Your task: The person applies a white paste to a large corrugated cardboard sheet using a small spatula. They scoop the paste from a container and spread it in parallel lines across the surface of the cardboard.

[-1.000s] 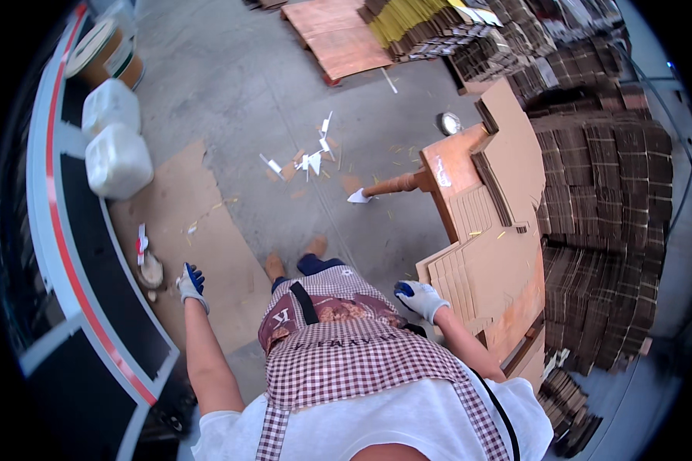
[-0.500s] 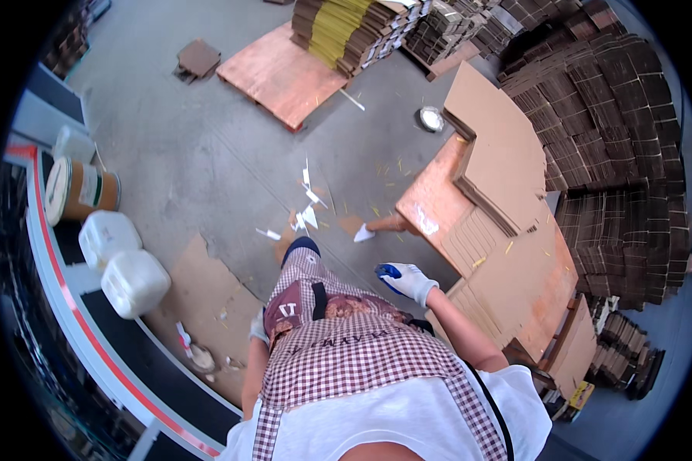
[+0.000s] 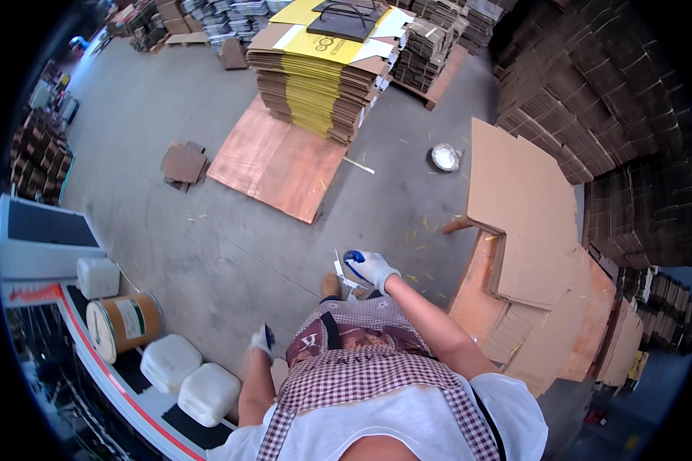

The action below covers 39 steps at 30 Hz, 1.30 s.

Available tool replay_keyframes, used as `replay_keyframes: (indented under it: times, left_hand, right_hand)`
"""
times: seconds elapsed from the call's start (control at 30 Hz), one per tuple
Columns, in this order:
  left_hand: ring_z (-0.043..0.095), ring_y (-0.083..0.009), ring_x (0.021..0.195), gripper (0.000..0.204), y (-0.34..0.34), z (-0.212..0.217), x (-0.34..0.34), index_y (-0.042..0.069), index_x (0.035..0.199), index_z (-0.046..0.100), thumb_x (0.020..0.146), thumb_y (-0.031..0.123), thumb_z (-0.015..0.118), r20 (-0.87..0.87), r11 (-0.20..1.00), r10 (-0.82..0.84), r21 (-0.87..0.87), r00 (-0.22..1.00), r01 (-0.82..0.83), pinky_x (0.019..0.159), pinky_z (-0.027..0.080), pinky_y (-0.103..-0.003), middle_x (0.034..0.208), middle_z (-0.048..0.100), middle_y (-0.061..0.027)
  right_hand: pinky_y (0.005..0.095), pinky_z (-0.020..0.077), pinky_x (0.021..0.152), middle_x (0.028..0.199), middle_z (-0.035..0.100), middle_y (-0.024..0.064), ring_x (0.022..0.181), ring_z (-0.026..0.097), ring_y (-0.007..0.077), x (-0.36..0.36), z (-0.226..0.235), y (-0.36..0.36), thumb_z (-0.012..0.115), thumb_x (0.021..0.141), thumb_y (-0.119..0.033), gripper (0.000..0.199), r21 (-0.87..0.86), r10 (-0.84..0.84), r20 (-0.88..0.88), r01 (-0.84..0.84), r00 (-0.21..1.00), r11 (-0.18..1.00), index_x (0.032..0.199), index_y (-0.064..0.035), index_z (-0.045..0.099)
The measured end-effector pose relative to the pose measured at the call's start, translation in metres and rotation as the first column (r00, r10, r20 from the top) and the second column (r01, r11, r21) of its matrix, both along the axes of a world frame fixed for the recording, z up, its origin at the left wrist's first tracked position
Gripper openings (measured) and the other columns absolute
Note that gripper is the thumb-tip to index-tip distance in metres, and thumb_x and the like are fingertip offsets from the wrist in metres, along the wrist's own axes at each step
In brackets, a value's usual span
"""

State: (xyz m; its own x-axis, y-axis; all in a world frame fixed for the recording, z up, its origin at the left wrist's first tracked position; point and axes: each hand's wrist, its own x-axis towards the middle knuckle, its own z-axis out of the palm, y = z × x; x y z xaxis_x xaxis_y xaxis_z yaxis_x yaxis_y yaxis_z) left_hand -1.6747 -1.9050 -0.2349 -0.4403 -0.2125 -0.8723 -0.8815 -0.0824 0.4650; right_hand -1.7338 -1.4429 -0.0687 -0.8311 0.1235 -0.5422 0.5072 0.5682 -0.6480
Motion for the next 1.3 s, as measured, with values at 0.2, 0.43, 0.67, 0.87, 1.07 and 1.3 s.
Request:
replay_keyframes:
  times: [0.2, 0.43, 0.67, 0.87, 1.07, 1.3]
  left_hand:
    - [0.059, -0.0124, 0.072, 0.035, 0.149, 0.033, -0.271, 0.011, 0.108, 0.067, 0.096, 0.042, 0.058, -0.265, 0.970, -0.213, 0.058, 0.940, 0.236, 0.063, 0.045, -0.027, 0.086, 0.066, -0.0021]
    - [0.066, -0.0197, 0.090, 0.042, 0.427, 0.037, -0.355, 0.012, 0.123, 0.061, 0.099, 0.045, 0.049, -0.167, 0.658, -0.664, 0.333, 0.729, 0.675, 0.079, 0.047, -0.032, 0.108, 0.070, -0.0082]
    - [0.063, -0.0209, 0.105, 0.036, 0.543, -0.034, -0.395, 0.000, 0.129, 0.057, 0.100, 0.021, 0.055, -0.438, 0.445, -0.710, 0.329, 0.552, 0.833, 0.095, 0.048, -0.029, 0.116, 0.065, -0.0114]
    - [0.062, -0.0178, 0.103, 0.032, 0.575, -0.166, -0.428, -0.001, 0.127, 0.055, 0.104, 0.019, 0.047, -0.600, 0.031, -0.800, -0.016, 0.015, 0.999, 0.094, 0.048, -0.029, 0.115, 0.064, -0.0096]
    - [0.061, -0.0210, 0.111, 0.038, 0.625, -0.218, -0.512, -0.001, 0.131, 0.055, 0.102, 0.022, 0.048, -0.512, 0.236, -0.814, 0.144, 0.276, 0.961, 0.098, 0.049, -0.034, 0.120, 0.064, -0.0114]
    - [0.062, -0.0234, 0.112, 0.047, 0.639, -0.317, -0.567, -0.002, 0.134, 0.053, 0.103, 0.034, 0.049, -0.308, 0.538, -0.748, 0.237, 0.588, 0.809, 0.099, 0.050, -0.038, 0.125, 0.062, -0.0118]
  right_hand:
    - [0.0436, 0.0508, 0.088, 0.110, 0.069, 0.0180, 0.106, 0.064, 0.0357, -0.117, -0.070, 0.072, 0.053, 0.090, -0.048, 0.044, -0.073, -0.429, 0.081, 0.435, 0.899, 0.897, 0.109, -0.0117, 0.069]
    - [0.0362, 0.0474, 0.060, 0.089, 0.069, -0.0001, 0.071, 0.064, 0.0185, -0.154, -0.311, 0.258, 0.054, 0.095, -0.048, 0.033, 0.000, -0.841, 0.389, 0.913, 0.376, 0.408, 0.102, -0.0175, 0.065]
    - [0.0473, 0.0370, 0.108, 0.150, 0.042, 0.0107, 0.134, 0.045, 0.0340, -0.230, -0.320, 0.331, 0.036, 0.102, -0.047, 0.055, -0.321, -0.714, 0.694, 0.846, -0.095, -0.425, 0.143, -0.0105, 0.039]
    - [0.0493, 0.0332, 0.112, 0.154, 0.037, 0.0127, 0.136, 0.042, 0.0364, -0.258, -0.456, 0.424, 0.035, 0.102, -0.042, 0.059, -0.345, -0.726, 0.621, 0.729, -0.296, -0.592, 0.150, -0.0078, 0.030]
    - [0.0503, 0.0386, 0.107, 0.146, 0.044, 0.0132, 0.128, 0.048, 0.0368, -0.286, -0.618, 0.547, 0.043, 0.100, -0.033, 0.051, -0.431, -0.724, 0.526, 0.593, -0.447, -0.680, 0.146, -0.0092, 0.036]
    - [0.0445, 0.0506, 0.093, 0.121, 0.061, 0.0087, 0.108, 0.061, 0.0268, -0.299, -0.734, 0.643, 0.053, 0.099, -0.028, 0.033, -0.538, -0.703, 0.360, 0.479, -0.613, -0.693, 0.128, -0.0116, 0.053]
